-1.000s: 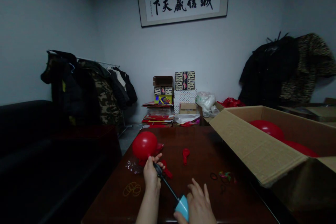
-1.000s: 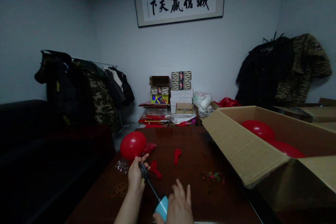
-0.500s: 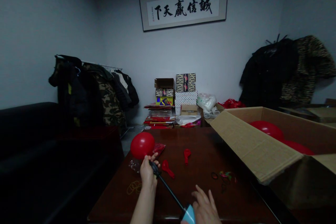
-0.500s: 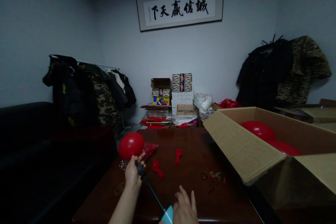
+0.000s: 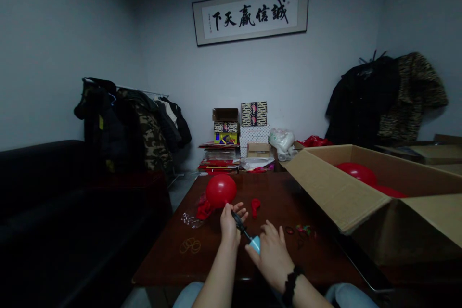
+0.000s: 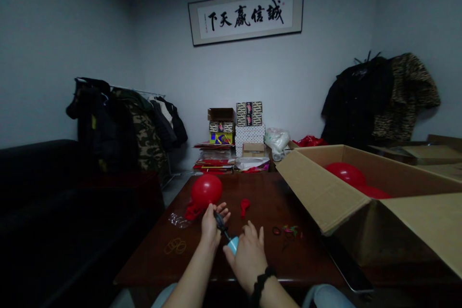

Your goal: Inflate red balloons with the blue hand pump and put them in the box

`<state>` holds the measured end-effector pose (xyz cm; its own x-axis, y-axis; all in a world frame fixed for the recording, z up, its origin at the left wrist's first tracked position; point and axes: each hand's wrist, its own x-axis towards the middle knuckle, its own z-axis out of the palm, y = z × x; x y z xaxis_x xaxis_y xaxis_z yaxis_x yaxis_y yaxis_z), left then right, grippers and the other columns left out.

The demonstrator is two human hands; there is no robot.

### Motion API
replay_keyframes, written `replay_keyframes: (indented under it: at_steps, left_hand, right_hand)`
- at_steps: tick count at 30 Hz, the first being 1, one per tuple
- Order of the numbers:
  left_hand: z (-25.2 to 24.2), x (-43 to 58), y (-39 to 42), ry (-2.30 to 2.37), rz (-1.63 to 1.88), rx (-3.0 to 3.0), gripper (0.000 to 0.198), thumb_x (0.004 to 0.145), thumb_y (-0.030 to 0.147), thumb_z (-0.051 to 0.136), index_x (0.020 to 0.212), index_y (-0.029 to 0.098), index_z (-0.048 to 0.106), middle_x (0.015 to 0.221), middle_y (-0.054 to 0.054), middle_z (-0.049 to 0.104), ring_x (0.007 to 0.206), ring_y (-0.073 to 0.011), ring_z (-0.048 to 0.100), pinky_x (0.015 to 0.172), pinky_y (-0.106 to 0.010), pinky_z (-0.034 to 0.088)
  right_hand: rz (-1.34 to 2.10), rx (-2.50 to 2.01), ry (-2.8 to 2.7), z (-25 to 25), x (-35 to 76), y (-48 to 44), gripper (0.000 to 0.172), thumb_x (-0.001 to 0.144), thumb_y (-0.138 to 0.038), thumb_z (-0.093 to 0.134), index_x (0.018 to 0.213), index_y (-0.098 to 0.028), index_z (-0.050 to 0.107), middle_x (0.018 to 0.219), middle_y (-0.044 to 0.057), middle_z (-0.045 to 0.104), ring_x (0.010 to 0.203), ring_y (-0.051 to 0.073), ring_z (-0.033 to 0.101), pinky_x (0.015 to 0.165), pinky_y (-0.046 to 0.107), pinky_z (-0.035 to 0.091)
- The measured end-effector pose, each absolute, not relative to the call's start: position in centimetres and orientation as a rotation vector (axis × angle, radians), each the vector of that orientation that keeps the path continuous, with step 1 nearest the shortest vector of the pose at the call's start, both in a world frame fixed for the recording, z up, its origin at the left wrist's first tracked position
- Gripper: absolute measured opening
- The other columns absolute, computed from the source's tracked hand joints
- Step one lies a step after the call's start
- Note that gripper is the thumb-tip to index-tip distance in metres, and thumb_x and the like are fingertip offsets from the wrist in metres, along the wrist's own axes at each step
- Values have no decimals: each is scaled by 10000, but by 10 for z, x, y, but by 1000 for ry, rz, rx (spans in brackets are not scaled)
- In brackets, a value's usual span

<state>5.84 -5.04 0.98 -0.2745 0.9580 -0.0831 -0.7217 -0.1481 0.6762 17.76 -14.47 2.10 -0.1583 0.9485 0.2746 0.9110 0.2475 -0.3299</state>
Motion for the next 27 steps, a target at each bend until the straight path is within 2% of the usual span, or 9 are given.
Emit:
replay_keyframes:
  at_steps: [4,11,14,19,24,27]
  left_hand:
    - [6,71,-52,731,1653,450,219,867,373,521,778,194,432,754,-93,702,596,-190,677,590,-333,541]
    - [-16,78,-50,856,1576,471,258,845,438,533,799,204,432,770,-72,703,571,-189,675,486,-266,488]
    - [-26,81,-50,905,1579,479,258,845,439,531,803,196,455,751,-72,700,535,-173,657,455,-246,460]
    - [-40,84,-46,951,1584,544,282,830,447,543,765,185,463,714,-74,692,463,-151,611,395,-222,408]
    - [-42,81,-33,985,1614,556,377,744,524,618,714,196,433,673,-66,685,360,-112,519,349,-204,356]
    - [-32,74,-21,991,1640,555,378,742,522,618,711,200,421,696,-70,696,345,-94,488,345,-199,351]
  right_hand:
    - [107,-1719,-2060,18,174,-134,492,873,-457,434,1097,-70,639,1289,177,539,1327,305,324,1110,518,130]
    - [124,-1785,-2004,-3,174,-133,460,863,-443,439,1059,-93,663,1243,161,575,1305,307,366,1097,532,166]
    - [136,-1804,-1994,-13,176,-134,458,858,-440,444,1056,-93,668,1244,162,579,1302,317,370,1093,545,172]
    - [145,-1792,-1986,-33,177,-132,419,885,-402,403,1067,-133,667,1262,121,582,1311,270,374,1102,468,213]
    - [210,-1868,-1985,-47,173,-118,415,867,-419,438,1059,-131,667,1249,144,587,1302,305,386,1087,518,228]
    - [200,-1856,-1987,-44,171,-111,411,857,-428,456,1050,-134,669,1259,149,580,1309,310,373,1089,534,208]
